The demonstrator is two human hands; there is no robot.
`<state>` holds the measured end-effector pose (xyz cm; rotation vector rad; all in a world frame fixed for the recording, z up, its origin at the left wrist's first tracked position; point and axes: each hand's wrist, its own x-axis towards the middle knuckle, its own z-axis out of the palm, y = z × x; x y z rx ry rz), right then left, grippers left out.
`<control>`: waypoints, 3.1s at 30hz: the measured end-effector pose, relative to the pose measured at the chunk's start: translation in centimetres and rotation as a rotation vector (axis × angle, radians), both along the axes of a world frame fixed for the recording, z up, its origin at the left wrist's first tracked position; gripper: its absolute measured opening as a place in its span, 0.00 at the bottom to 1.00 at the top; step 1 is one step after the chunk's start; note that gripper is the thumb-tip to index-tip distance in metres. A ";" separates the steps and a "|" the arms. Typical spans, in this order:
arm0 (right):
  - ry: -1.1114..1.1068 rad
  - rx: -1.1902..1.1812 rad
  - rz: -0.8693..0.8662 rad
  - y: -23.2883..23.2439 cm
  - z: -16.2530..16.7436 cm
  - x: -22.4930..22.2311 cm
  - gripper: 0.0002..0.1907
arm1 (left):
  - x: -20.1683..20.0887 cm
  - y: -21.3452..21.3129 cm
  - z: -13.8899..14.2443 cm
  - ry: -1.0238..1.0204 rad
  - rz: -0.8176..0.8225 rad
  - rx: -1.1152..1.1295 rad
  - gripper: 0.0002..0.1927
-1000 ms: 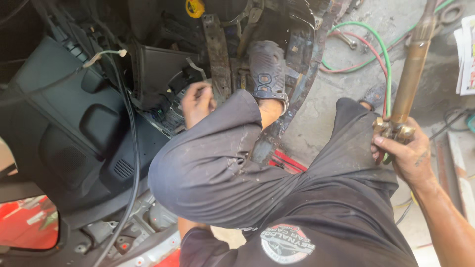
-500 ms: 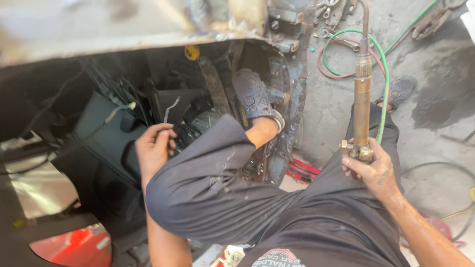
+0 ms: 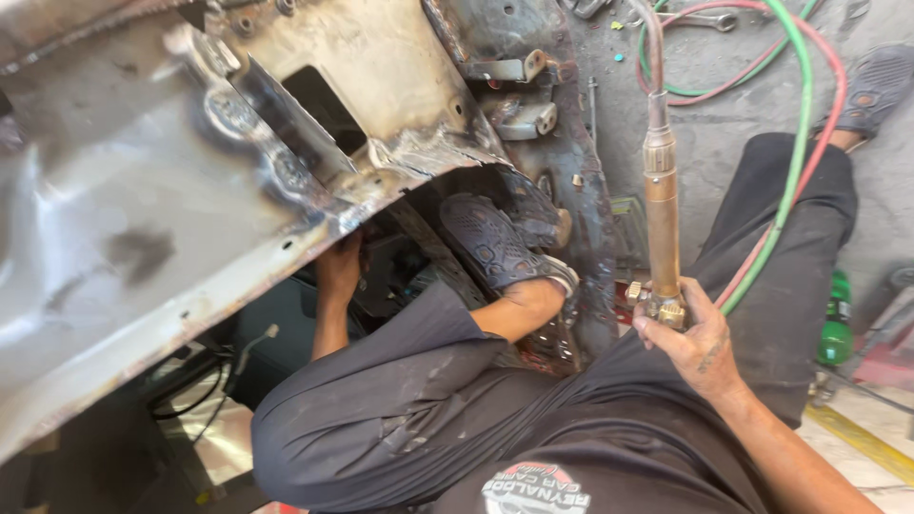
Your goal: The person works on a damaged car front body panel in a workshop. They hammer and pry on the rusted panel with a hammer and bar, then heat the metal with an oxy-fuel torch and hammer the heated area, repeatedly working the panel from different angles.
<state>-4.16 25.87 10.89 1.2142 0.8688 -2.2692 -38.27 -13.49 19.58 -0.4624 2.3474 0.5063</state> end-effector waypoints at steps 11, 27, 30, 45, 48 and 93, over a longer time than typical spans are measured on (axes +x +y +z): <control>-0.062 0.100 -0.077 -2.1 0.3 -4.1 0.23 | -4.2 -2.3 -9.1 0.175 -0.208 -0.033 0.09; 0.095 0.185 0.007 1.1 7.2 -4.8 0.17 | 8.7 -2.1 -11.5 0.501 -0.294 -0.014 0.11; 0.119 0.232 0.074 2.2 6.7 -3.5 0.16 | 13.0 -2.3 -9.4 0.527 -0.255 -0.017 0.18; 0.270 0.153 0.184 5.3 4.8 -6.2 0.19 | 15.0 -0.1 -8.5 0.622 0.109 -0.032 0.21; 0.302 0.244 0.242 5.4 5.9 -7.1 0.23 | 19.1 -1.0 -8.2 0.808 0.171 -0.290 0.22; 0.201 0.333 -0.022 6.1 5.1 -6.0 0.16 | 24.5 -4.9 -8.5 0.025 -0.113 0.047 0.25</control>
